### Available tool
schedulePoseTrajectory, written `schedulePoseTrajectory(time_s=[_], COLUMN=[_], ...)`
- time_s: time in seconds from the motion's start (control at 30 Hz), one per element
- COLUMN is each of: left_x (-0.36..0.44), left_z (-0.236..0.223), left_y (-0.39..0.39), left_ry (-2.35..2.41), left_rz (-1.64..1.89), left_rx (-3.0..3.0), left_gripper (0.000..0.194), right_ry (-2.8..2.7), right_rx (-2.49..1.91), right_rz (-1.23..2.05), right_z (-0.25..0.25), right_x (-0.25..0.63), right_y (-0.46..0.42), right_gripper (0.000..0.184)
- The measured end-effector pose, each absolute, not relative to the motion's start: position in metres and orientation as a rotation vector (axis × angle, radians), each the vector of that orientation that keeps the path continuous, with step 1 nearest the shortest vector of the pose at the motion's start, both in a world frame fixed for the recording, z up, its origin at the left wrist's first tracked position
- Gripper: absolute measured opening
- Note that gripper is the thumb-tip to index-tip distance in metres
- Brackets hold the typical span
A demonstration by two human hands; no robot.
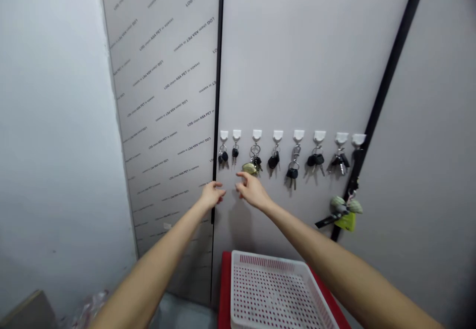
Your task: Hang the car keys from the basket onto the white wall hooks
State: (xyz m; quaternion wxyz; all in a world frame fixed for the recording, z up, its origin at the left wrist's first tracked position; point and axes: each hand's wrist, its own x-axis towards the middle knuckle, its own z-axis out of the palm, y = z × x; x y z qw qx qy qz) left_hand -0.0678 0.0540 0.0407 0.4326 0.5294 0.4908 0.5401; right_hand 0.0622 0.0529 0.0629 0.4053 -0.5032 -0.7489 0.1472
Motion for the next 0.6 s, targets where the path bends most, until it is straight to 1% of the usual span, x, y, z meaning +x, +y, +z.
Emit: schedulePoseTrajectory(time_s=[0.07, 0.13, 0.2, 0.27, 0.37, 0.43, 0.6], left_x=[-0.057, -0.044, -0.029, -0.015, 0.002, 0.011, 0.021], left_z=[0.023, 0.017, 0.026, 0.047, 0.085, 0.103, 0.115], left_y=[0.047, 0.04, 0.03, 0.016, -0.007, -0.02, -0.031], left_ry=[1.196, 1.127, 1.003, 0.821, 0.516, 0.394, 0.305], left_rz=[1.287, 1.247, 1.258, 1.323, 1.437, 1.464, 1.428], left_rx=[1.375, 1.439, 1.497, 1.536, 1.562, 1.57, 1.584], left_gripper=[0.033, 0.048, 0.064, 0.074, 0.079, 0.08, 0.08], right_ry=[-1.872, -1.798, -1.712, -1.643, -1.587, -1.577, -1.601], right_rx=[-1.282, -1.285, -1.214, -1.065, -0.834, -0.763, -0.736], right_rz=[0.592, 0.691, 0.67, 0.595, 0.487, 0.467, 0.537], right_z=[0.042, 0.033, 0.042, 0.062, 0.097, 0.111, 0.111], right_x=[0.082, 0.099, 0.113, 0.122, 0.128, 0.128, 0.125], right_y=[0.043, 0.035, 0.026, 0.013, -0.011, -0.025, -0.034], right_gripper=[0.049, 0.059, 0.065, 0.069, 0.07, 0.069, 0.067])
